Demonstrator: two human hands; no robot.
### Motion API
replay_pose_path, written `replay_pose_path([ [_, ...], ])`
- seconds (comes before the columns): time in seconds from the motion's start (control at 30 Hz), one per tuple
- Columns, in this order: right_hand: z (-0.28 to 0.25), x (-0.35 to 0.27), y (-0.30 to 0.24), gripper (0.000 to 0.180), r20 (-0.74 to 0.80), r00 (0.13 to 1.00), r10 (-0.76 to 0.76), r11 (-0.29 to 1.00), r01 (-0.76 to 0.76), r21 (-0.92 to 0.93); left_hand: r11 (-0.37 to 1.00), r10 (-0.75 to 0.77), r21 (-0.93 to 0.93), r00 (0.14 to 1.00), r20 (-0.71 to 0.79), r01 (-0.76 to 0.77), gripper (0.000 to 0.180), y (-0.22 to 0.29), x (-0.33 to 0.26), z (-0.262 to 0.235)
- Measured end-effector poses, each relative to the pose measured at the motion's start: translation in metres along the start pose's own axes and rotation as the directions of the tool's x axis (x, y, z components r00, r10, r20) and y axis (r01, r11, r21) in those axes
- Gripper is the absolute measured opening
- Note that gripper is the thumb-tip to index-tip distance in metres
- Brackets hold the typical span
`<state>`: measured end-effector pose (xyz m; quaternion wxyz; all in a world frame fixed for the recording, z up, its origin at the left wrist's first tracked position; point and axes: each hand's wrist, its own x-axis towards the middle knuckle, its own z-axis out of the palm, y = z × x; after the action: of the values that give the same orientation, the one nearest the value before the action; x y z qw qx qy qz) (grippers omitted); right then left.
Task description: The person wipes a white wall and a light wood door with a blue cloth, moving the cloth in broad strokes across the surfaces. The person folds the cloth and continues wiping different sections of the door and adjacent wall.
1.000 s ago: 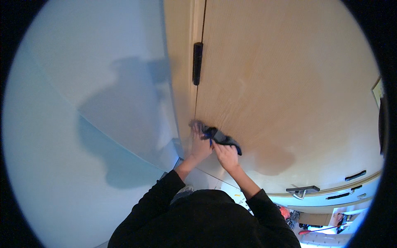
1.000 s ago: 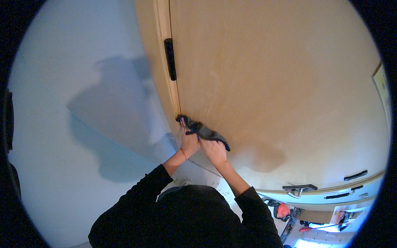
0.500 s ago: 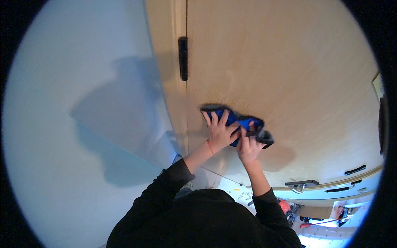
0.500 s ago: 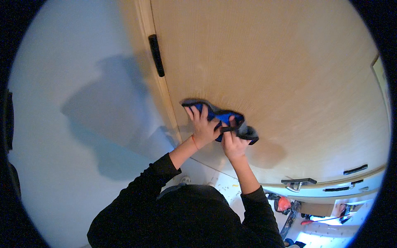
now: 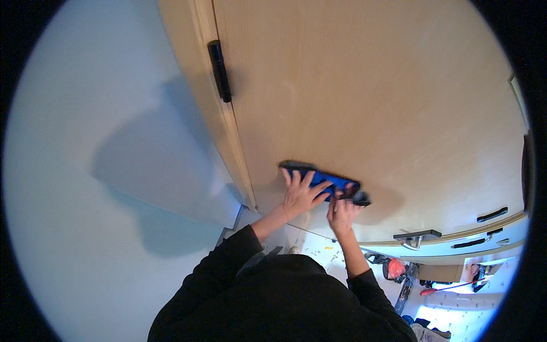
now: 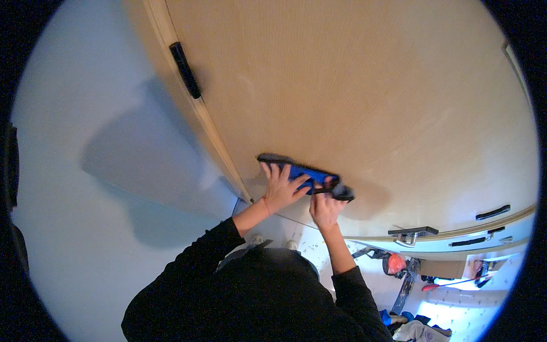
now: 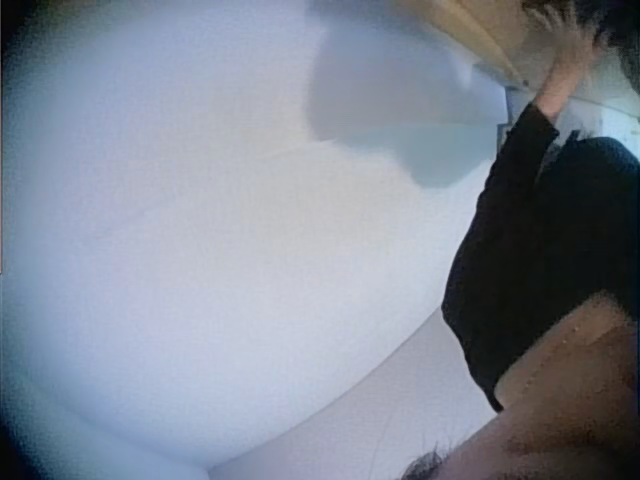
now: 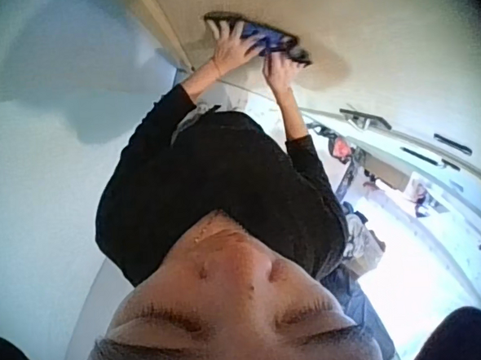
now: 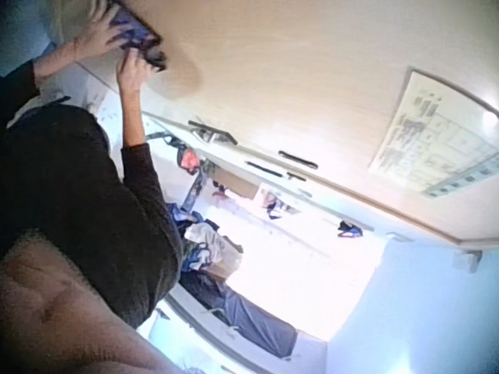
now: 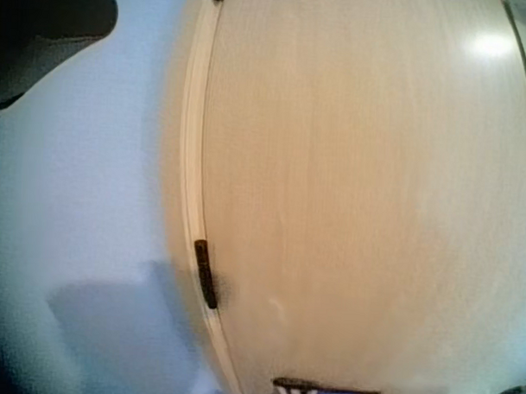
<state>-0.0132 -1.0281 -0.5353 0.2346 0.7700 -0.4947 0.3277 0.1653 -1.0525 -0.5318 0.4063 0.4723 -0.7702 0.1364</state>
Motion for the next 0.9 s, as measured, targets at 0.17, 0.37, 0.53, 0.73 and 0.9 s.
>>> replay_pose_path([
  [0.17, -0.001, 0.016, 0.023, 0.051, -0.277, 0.960, 0.052, 0.998, -0.041, 0.043, 0.998, 0.065, 0.023, 0.987, -0.150, -0.062, 0.038, 0.027, 0.035, 0.009],
  [0.37, 0.041, -0.077, -0.002, 0.038, 0.172, 0.985, -0.010, 0.989, -0.016, 0.146, 0.971, 0.220, 0.055, 0.962, 0.163, -0.232, 0.023, -0.012, -0.073, 0.058],
  [0.53, 0.039, -0.054, -0.036, 0.034, 0.297, 0.944, -0.143, 0.956, 0.054, 0.288, 0.991, 0.109, 0.048, 0.952, 0.287, -0.128, 0.027, -0.054, -0.103, 0.030],
  [0.73, 0.013, 0.085, -0.094, 0.048, 0.025, 0.997, -0.074, 0.952, 0.063, 0.300, 0.977, -0.192, 0.044, 0.955, -0.224, 0.207, 0.040, -0.082, 0.005, -0.028],
  [0.9, 0.025, 0.117, -0.115, 0.046, -0.109, 0.987, -0.122, 0.955, 0.147, 0.258, 0.976, -0.102, 0.160, 0.960, -0.260, 0.147, 0.039, -0.107, 0.025, -0.041],
])
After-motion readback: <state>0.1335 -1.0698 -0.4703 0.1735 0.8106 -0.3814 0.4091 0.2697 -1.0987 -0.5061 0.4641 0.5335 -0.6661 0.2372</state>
